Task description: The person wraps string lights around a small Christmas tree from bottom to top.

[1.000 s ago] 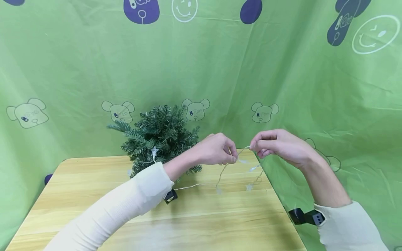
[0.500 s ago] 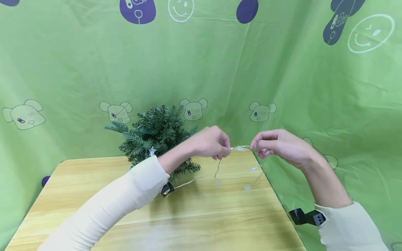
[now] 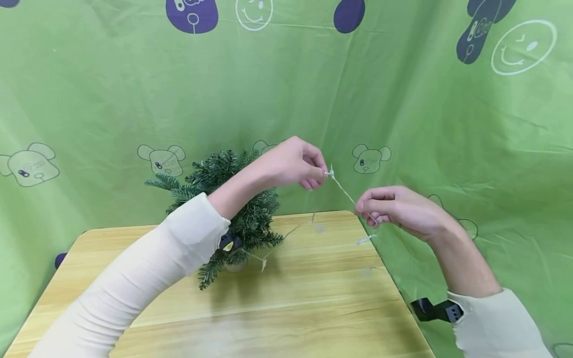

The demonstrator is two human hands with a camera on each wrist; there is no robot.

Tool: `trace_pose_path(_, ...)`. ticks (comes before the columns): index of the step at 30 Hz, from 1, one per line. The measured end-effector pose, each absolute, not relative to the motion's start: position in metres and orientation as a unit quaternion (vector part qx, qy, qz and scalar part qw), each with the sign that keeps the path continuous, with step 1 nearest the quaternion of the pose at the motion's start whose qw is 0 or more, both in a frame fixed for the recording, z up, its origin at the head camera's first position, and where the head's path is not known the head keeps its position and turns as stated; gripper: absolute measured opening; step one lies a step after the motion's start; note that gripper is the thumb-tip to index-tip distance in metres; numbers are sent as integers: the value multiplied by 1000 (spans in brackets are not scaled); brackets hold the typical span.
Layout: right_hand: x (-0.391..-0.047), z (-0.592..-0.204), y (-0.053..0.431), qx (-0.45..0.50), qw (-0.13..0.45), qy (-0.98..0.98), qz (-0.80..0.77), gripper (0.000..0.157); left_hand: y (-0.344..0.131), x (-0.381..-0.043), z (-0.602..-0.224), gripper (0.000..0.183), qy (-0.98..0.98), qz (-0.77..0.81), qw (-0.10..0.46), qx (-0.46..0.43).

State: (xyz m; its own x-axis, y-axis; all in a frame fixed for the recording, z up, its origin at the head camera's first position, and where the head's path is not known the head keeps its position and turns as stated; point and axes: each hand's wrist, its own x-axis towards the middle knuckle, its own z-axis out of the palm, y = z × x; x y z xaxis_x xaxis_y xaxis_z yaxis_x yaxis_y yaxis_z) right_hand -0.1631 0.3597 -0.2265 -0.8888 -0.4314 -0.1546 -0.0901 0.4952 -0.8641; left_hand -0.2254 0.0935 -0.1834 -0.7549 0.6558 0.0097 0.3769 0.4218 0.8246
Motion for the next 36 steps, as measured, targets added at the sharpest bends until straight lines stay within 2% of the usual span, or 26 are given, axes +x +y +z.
trace_pose_path(12, -164, -227, 359, -194, 196, 799, -534, 22, 73, -249, -181, 3, 840, 459, 89, 275)
trace_pose_path(25, -166, -223, 356, -224, 204, 777, -552, 21, 59, -257, -154, 9, 824, 507, 59, 246)
trace_pose_path(36, -167, -224, 353, -210, 194, 776, -562, 24, 48, -271, -152, 11, 824, 520, 41, 223)
